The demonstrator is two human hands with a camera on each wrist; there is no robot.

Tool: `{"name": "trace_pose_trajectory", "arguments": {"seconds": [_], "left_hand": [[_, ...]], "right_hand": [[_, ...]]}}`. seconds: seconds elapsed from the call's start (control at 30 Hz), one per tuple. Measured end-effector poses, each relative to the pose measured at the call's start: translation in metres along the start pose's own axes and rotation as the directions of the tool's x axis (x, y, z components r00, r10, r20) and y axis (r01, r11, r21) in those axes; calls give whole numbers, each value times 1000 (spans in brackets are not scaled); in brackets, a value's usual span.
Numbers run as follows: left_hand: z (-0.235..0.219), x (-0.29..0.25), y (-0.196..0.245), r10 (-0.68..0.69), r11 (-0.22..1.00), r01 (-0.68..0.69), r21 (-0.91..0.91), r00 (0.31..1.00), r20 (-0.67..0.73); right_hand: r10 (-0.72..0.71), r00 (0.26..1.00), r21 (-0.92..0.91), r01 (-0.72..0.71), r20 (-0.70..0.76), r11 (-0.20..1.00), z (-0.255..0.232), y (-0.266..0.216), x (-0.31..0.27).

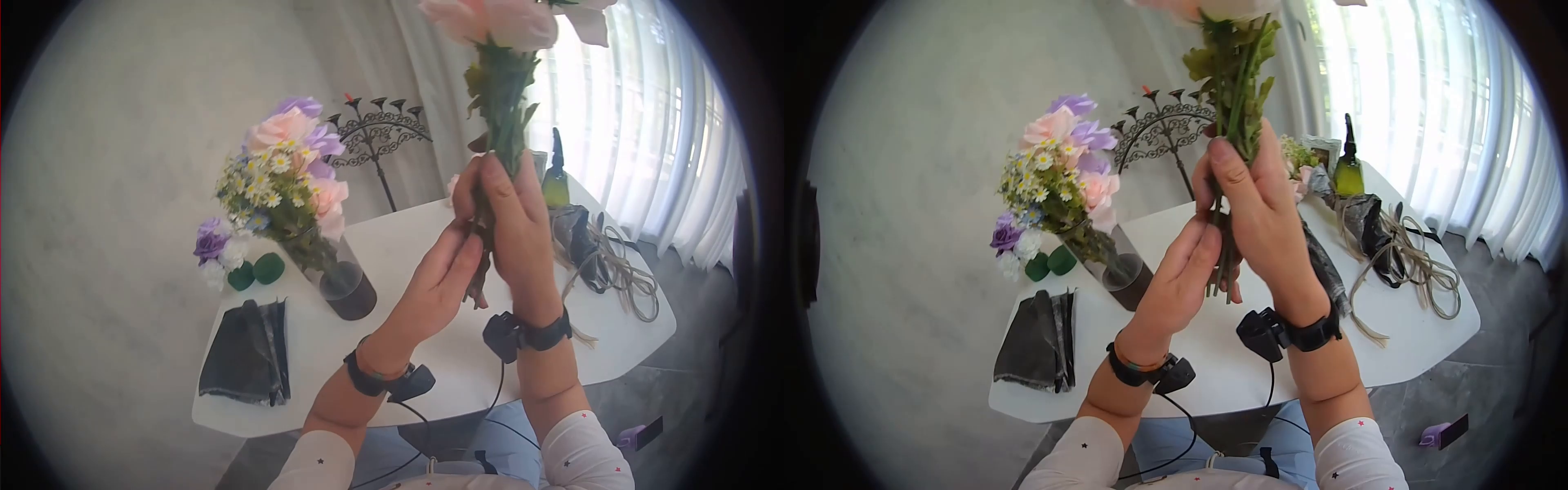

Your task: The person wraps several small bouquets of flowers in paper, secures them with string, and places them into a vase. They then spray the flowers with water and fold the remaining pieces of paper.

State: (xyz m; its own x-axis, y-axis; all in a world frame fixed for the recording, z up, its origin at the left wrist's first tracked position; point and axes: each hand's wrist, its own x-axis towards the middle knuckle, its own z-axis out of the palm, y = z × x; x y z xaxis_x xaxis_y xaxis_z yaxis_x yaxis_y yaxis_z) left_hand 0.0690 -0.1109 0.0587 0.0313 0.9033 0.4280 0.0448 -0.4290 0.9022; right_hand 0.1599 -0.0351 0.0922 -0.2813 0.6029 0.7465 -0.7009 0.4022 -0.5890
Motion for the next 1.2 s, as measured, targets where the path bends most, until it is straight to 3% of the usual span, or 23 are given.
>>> {"name": "trace_pose_trajectory", "arguments": {"seconds": [0.13,0.33,0.43,0.47,0.53,0.57,0.77,0.93,1.0,1.1,1.2], "left_hand": [[-5,0,-25,113,990,-114,82,994,8],[-15,-5,-25,46,997,-50,-57,996,-83],[-19,-1,-23,-7,983,-49,-174,952,-306],[-24,1,-25,-6,983,-50,-175,952,-306],[-35,1,-26,44,988,-91,-124,939,-341],[-35,2,-24,55,992,-94,-83,919,-391],[-39,2,-22,219,974,-160,163,858,-464],[-42,1,-28,276,944,-171,283,879,-388],[-41,1,-29,308,917,-170,362,878,-368],[-36,0,-29,299,903,-148,403,891,-342],[-39,-1,-31,302,871,-137,471,906,-295]], "right_hand": [[-55,997,-115,62,56,991,-7,12,5],[91,984,-128,-72,153,989,6,27,0],[22,984,-257,25,177,966,3,42,3],[21,984,-258,26,178,966,-2,46,4],[159,954,-209,-106,255,972,-7,50,6],[162,953,-211,-108,256,971,-7,49,6],[110,970,-268,-49,218,962,-5,47,6],[178,977,37,-184,115,982,-8,34,8],[177,982,50,-180,67,982,-6,24,9],[118,986,138,-102,-114,985,-12,20,11],[78,975,93,-59,-210,994,-22,14,14]]}}
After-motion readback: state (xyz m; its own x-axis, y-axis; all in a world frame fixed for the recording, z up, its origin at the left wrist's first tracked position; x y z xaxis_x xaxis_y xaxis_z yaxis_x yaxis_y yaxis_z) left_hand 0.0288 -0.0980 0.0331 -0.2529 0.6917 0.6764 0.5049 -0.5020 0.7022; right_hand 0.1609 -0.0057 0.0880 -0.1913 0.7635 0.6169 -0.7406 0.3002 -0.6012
